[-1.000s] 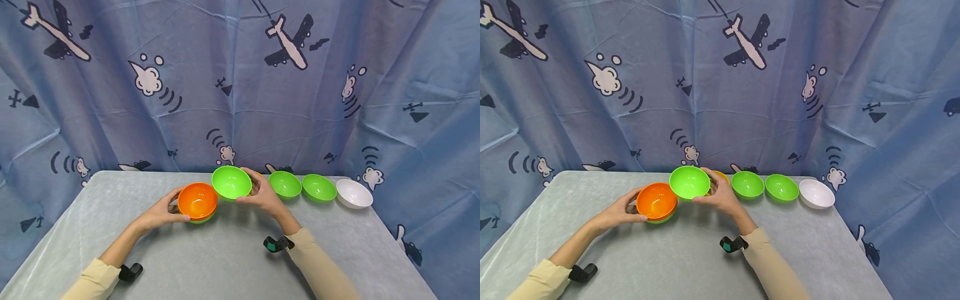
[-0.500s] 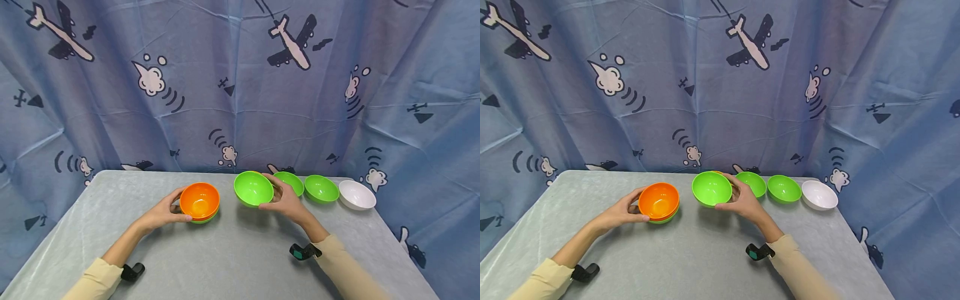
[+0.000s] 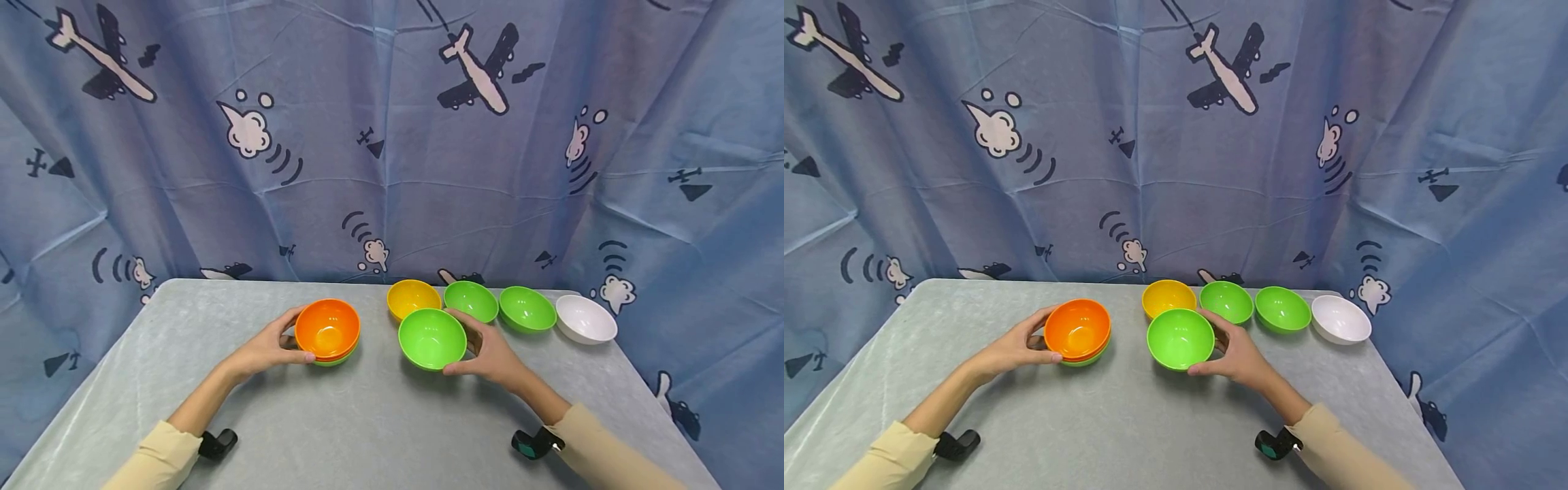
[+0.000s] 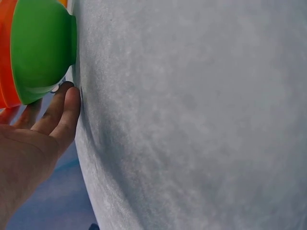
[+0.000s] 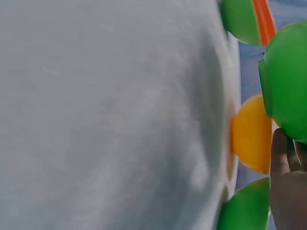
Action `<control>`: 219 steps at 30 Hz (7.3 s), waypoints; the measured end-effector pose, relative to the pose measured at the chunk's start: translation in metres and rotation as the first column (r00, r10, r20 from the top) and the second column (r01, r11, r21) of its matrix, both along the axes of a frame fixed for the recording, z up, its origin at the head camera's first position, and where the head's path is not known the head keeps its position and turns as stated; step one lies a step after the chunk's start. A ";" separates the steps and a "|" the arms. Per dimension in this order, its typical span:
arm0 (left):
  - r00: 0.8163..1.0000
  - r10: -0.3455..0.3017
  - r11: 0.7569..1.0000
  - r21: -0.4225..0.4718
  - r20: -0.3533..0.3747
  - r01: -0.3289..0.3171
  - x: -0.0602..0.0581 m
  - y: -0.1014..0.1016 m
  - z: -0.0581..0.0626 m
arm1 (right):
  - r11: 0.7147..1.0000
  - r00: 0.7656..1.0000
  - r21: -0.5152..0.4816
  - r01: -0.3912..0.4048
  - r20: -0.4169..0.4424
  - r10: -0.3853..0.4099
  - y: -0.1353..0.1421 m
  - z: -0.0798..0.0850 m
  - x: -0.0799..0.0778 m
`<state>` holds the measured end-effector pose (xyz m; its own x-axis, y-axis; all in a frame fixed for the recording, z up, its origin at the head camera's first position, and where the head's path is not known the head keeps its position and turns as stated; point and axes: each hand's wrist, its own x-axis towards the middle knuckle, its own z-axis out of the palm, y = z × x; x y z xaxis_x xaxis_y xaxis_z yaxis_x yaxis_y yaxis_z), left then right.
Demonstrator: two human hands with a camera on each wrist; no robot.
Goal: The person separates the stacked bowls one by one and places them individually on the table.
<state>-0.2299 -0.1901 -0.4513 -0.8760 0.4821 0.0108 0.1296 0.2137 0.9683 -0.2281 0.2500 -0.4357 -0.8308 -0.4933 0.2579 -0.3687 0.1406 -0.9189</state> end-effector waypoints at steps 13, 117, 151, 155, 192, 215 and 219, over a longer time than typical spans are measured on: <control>1.000 0.005 1.000 -0.016 -0.005 -0.005 0.000 -0.001 -0.001 | 0.999 0.994 -0.028 -0.029 0.102 0.032 0.000 -0.020 0.016; 1.000 -0.018 0.999 -0.046 -0.006 0.018 0.005 0.001 0.000 | 0.977 0.980 -0.088 0.195 0.051 -0.191 -0.196 -0.029 0.015; 0.999 -0.015 0.998 -0.061 -0.033 0.013 0.003 0.001 -0.001 | 0.932 0.973 -0.286 0.223 0.002 -0.232 -0.202 -0.008 0.003; 1.000 -0.008 0.996 -0.086 -0.029 0.005 0.003 0.000 0.001 | 0.925 0.975 -0.314 0.214 0.005 -0.223 -0.198 0.001 0.003; 1.000 0.004 0.998 -0.070 -0.013 -0.005 0.005 0.000 0.005 | 0.949 0.971 -0.210 0.234 0.104 -0.217 -0.081 0.035 0.006; 1.000 0.020 0.996 -0.084 0.014 -0.019 0.005 0.002 0.008 | 0.965 0.965 -0.033 0.261 0.046 -0.260 0.006 0.035 0.007; 1.000 0.020 0.996 -0.087 0.013 -0.019 0.005 0.001 0.007 | 0.964 0.964 -0.013 0.264 0.029 -0.263 0.017 0.033 0.008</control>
<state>-0.2254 -0.1892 -0.4439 -0.8851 0.4635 -0.0428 0.1110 0.2996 0.9476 -0.2205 0.2667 -0.4024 -0.9376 -0.2517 0.2400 -0.2958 0.2142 -0.9309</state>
